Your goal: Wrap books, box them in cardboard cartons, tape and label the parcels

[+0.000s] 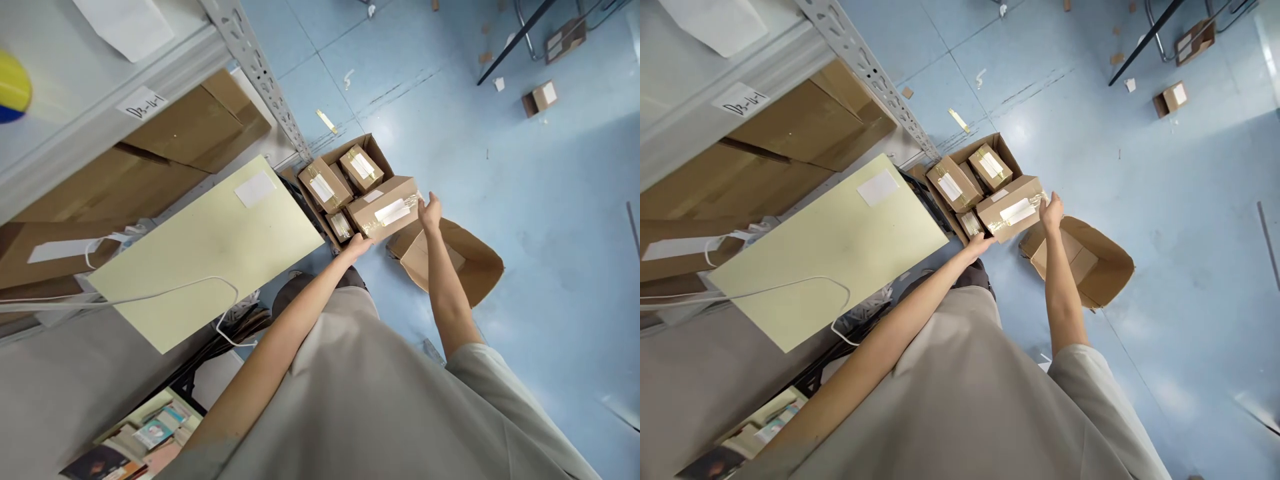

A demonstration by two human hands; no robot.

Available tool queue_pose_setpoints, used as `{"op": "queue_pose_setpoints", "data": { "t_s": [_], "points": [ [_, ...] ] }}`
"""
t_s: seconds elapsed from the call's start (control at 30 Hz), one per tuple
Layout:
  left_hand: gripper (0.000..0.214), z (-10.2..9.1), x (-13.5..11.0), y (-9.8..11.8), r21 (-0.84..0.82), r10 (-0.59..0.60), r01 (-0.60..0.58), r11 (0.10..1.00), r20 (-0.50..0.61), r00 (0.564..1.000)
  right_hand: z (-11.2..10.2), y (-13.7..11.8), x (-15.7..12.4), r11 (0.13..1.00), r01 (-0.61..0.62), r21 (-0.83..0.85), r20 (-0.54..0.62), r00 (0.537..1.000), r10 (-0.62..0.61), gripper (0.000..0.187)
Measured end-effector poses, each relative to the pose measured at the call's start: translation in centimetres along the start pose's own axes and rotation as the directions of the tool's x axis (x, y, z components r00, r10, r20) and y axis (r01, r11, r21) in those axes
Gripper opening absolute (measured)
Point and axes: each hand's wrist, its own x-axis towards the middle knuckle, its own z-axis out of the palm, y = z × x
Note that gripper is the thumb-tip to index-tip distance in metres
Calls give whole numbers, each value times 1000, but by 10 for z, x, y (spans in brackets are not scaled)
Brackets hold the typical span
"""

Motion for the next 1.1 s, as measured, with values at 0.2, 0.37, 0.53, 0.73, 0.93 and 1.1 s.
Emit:
{"op": "queue_pose_setpoints", "data": {
  "t_s": [0.2,0.37,0.53,0.73,0.93,1.1],
  "points": [
    [31,-53,-23,-8,-27,-31,29,999,-94,995,42,-23,-48,997,42,65,175,983,-53,66],
    [56,-139,-82,-29,-248,8,-55,967,-186,983,55,-38,-99,994,42,99,255,965,-66,70],
    [68,-180,-140,-53,-354,42,-148,924,-290,956,63,-73,-124,989,108,101,319,938,-135,64],
    [70,-209,-191,-76,-431,117,-259,864,-329,937,80,-135,-153,976,219,2,373,905,-204,58],
    [67,-248,-236,-99,-470,163,-356,808,-402,901,89,-180,-207,956,294,9,361,890,-278,62],
    [69,-276,-268,-118,-515,181,-414,751,-442,879,81,-221,-256,898,439,27,337,842,-422,69]
  ]
}}
